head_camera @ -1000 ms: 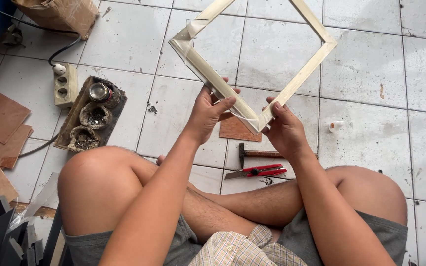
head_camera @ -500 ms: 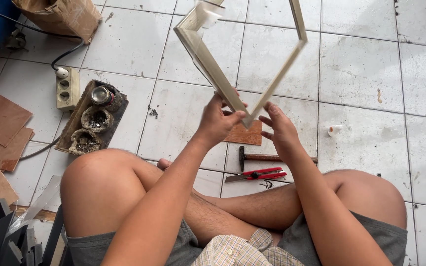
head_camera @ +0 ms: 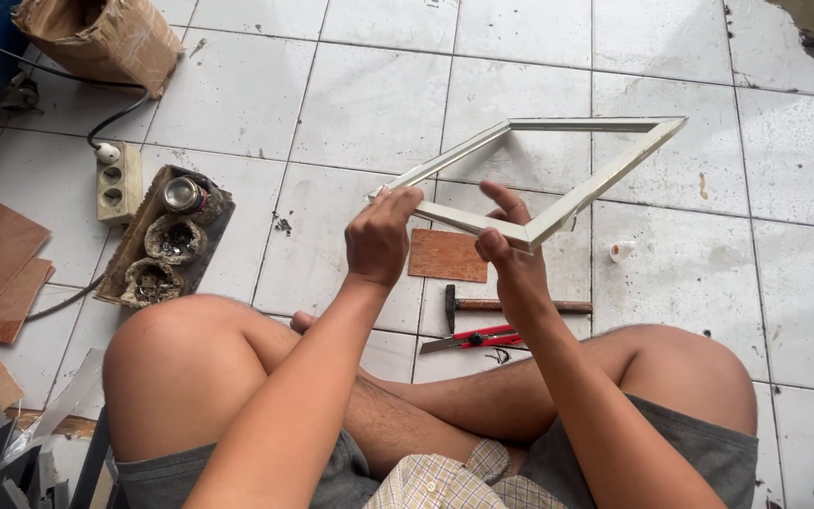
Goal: The person is sitting on the floor, assembling a wooden frame by hammering small nails into the corner joints.
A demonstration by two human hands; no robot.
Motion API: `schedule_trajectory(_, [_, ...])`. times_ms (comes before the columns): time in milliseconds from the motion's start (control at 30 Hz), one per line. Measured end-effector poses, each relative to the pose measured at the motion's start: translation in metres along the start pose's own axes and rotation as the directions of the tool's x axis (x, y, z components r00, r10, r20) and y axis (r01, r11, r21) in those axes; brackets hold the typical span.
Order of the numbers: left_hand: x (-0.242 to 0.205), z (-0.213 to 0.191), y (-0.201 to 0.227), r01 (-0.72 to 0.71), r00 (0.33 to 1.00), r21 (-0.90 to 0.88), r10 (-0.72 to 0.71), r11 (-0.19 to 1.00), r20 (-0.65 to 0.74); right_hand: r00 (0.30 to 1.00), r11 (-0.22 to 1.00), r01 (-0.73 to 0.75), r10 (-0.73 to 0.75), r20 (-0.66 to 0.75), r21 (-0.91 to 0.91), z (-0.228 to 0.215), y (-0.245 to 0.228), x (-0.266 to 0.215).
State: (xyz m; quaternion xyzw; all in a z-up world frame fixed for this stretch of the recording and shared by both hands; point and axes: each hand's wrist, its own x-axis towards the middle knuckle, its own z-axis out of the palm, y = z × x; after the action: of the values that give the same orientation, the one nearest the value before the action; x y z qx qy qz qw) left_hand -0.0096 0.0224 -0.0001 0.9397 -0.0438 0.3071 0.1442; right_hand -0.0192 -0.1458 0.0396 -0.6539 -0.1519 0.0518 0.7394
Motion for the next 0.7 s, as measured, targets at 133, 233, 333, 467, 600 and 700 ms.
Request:
schedule_trajectory(133, [-0.005,0.021,-0.021,0.06,0.998,0.099,-0.056,0.993,-0.043,0.995,0.971,-0.067,0.048,0.086,0.228,-0.01,-0.002,-0.01])
schedule_trajectory(233, [-0.005,0.012,-0.029,0.115,0.992,0.139,-0.107,0.984,-0.064,0.979,0.93,-0.194,0.162,0.127,0.311,-0.018,-0.006,-0.012])
schedule_trajectory(333, [-0.003,0.012,-0.039,0.169,0.984,0.163,-0.156,0.972,-0.092,0.953,0.926,-0.304,0.295,0.074,0.225,-0.025,-0.004,-0.005])
schedule_trajectory(467, [-0.004,0.012,-0.037,0.224,0.971,0.142,-0.208,0.964,-0.12,0.855,0.863,-0.494,0.504,-0.124,0.105,-0.034,0.014,0.0])
schedule_trajectory(600, [-0.002,0.021,-0.011,0.385,0.898,-0.039,-0.383,0.922,-0.217,0.77,0.783,-0.597,0.62,-0.15,0.172,-0.031,0.015,0.002])
schedule_trajectory(700, [-0.013,0.027,0.013,0.827,0.372,-0.523,-0.898,0.206,0.235,0.717,0.731,-0.649,0.68,-0.152,0.21,-0.027,0.018,0.006])
